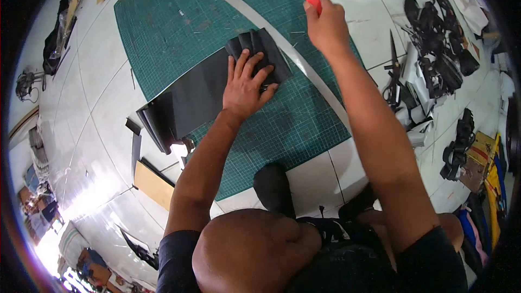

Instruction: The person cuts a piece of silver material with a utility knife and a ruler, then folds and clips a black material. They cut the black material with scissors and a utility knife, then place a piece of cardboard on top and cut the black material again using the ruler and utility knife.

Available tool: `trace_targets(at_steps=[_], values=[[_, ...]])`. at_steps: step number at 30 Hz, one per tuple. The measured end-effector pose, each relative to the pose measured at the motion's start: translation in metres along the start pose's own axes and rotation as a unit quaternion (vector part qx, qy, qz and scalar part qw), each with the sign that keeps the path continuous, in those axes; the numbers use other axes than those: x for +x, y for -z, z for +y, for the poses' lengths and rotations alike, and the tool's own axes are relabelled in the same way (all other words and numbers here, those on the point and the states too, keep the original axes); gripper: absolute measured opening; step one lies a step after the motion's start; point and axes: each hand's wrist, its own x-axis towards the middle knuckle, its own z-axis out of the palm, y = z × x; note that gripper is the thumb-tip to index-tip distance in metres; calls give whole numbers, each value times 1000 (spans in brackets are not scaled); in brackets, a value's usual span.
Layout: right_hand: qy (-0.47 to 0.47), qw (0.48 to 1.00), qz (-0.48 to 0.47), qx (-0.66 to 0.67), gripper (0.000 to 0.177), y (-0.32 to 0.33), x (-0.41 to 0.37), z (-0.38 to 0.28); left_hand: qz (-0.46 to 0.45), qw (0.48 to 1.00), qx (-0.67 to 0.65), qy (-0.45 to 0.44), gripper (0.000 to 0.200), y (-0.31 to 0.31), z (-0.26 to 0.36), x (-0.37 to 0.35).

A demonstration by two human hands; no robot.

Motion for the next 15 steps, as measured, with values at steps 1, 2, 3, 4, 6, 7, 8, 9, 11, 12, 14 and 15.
trace_targets(at_steps=[1,2,3,4,6,7,8,9,11,12,14,15], values=[[28,1000,-4,9,45,9,-1,5,2,1000,0,-3,54,0,-1,-1],[57,998,-8,18,46,18,-5,10,5,1000,1,-5,57,-2,-3,0],[84,996,-16,28,47,26,-15,14,14,1000,-13,0,63,-1,-3,2],[84,996,-29,32,48,32,-35,19,22,999,-27,8,68,0,-1,2],[79,995,-50,43,49,39,-89,34,34,998,-48,19,77,0,0,0],[74,994,-57,51,50,41,-119,41,38,998,-54,22,81,-1,0,0],[36,995,-77,49,51,43,-147,45,41,997,-59,25,85,-2,-1,-1],[-3,994,-95,49,53,43,-174,49,27,998,-45,21,85,-2,-1,0],[-8,994,-101,46,53,37,-218,63,27,999,-36,14,82,0,-1,0],[-12,992,-117,39,53,38,-233,65,28,999,-32,10,81,0,-1,1],[-21,988,-150,26,52,37,-255,63,38,998,-42,4,76,-3,-2,-1],[-19,988,-153,32,49,35,-260,60,45,998,-46,2,73,-2,-2,0]])
